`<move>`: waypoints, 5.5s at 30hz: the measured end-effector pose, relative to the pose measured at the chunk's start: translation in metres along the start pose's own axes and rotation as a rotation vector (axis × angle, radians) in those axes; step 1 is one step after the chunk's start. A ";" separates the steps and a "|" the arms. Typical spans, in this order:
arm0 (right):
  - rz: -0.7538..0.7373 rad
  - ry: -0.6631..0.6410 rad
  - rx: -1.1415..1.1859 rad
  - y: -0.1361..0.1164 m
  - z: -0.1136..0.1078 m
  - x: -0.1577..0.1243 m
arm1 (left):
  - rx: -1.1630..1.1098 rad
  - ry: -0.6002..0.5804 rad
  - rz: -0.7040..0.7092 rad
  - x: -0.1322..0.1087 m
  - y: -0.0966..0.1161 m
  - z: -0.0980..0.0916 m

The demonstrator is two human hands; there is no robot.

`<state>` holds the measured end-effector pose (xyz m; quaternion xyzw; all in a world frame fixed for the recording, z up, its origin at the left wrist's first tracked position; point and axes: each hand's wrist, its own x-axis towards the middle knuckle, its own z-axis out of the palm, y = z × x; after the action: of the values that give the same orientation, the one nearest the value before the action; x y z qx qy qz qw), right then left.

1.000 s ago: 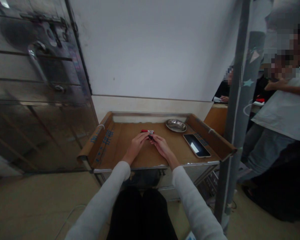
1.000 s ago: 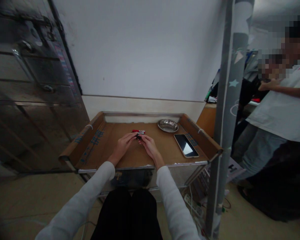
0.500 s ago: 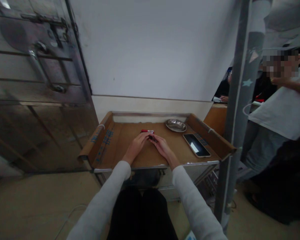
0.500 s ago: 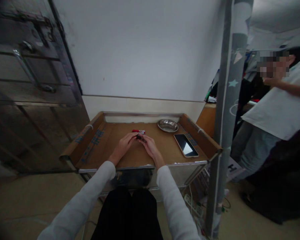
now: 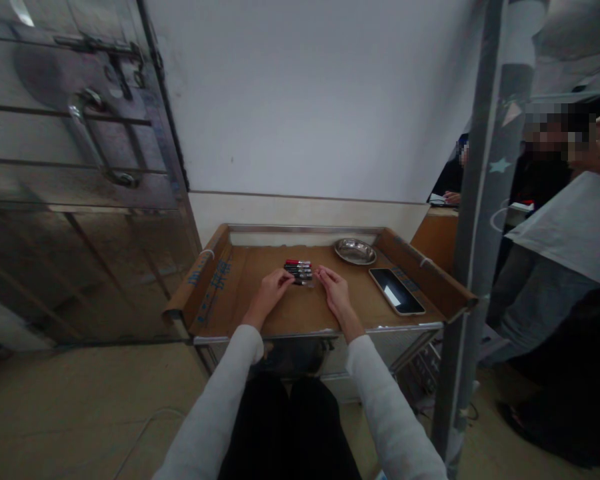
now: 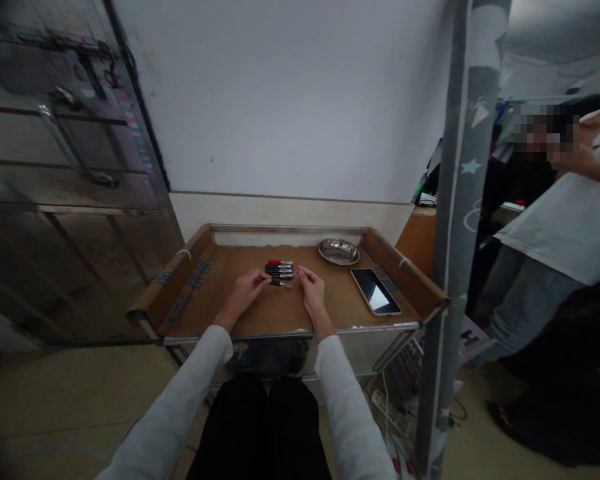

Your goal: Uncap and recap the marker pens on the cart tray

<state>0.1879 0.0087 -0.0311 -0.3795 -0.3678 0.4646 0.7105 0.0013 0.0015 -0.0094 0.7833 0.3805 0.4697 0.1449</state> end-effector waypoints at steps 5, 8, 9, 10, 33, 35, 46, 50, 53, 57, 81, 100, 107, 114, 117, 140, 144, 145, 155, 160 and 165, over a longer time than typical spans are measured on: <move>-0.183 -0.179 -0.377 -0.004 0.007 -0.006 | 0.079 -0.212 -0.016 0.000 -0.005 0.004; -0.237 -0.419 -0.611 -0.005 0.016 -0.013 | 0.139 -0.193 -0.027 0.002 -0.010 0.006; -0.253 -0.491 -0.671 -0.005 0.018 -0.014 | 0.150 -0.180 -0.035 0.002 -0.012 0.007; -0.266 -0.553 -0.717 -0.006 0.020 -0.016 | 0.158 -0.167 -0.041 0.002 -0.014 0.008; -0.499 -0.307 -1.515 -0.017 0.009 -0.014 | 0.225 -0.117 -0.065 0.003 -0.008 0.008; -0.504 -0.228 -1.545 -0.018 0.009 -0.016 | 0.267 -0.107 -0.062 0.003 -0.007 0.007; -0.393 0.061 -1.717 -0.006 0.002 -0.016 | 0.854 0.115 -0.448 -0.002 -0.005 0.004; -0.411 0.090 -1.728 -0.004 0.002 -0.014 | 0.866 0.127 -0.404 -0.003 -0.008 0.006; -0.388 0.088 -1.739 -0.004 0.003 -0.014 | 0.836 0.125 -0.421 -0.003 -0.008 0.007; -0.387 0.078 -1.751 -0.005 0.004 -0.014 | 0.752 0.107 -0.459 -0.002 -0.005 0.006; -0.518 -0.214 -1.554 -0.021 0.016 -0.023 | 0.281 -0.148 -0.013 -0.002 0.002 0.003; -0.562 -0.235 -1.484 -0.015 0.011 -0.019 | 0.173 -0.157 -0.063 0.002 -0.015 0.010; -0.598 -0.339 -1.328 -0.014 0.014 -0.018 | 0.150 -0.079 -0.019 0.005 -0.010 0.009; -0.592 -0.411 -1.243 -0.011 0.015 -0.015 | 0.114 -0.100 0.048 0.008 -0.008 0.010; -0.582 -0.446 -1.225 -0.012 0.016 -0.016 | 0.091 -0.119 0.077 0.009 -0.008 0.012; -0.465 -0.101 -1.604 -0.020 0.017 -0.020 | 0.327 -0.162 0.051 0.018 -0.003 0.015; -0.516 -0.276 -1.420 -0.017 0.020 -0.019 | 0.328 -0.141 0.079 0.019 -0.002 0.014; -0.544 -0.344 -1.351 -0.016 0.020 -0.019 | 0.337 -0.126 0.079 0.019 -0.001 0.014; -0.553 -0.314 -1.412 -0.011 0.015 -0.006 | 0.558 0.216 -0.254 0.018 -0.019 0.011; -0.539 -0.284 -1.528 -0.011 0.015 -0.005 | 0.610 0.228 -0.304 0.019 -0.031 0.015; -0.518 -0.286 -1.549 -0.009 0.014 -0.004 | 0.343 0.044 -0.114 0.014 -0.020 0.012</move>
<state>0.1781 0.0048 -0.0182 -0.6018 -0.7463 -0.0549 0.2789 0.0062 0.0270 -0.0186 0.7633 0.5019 0.4059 0.0274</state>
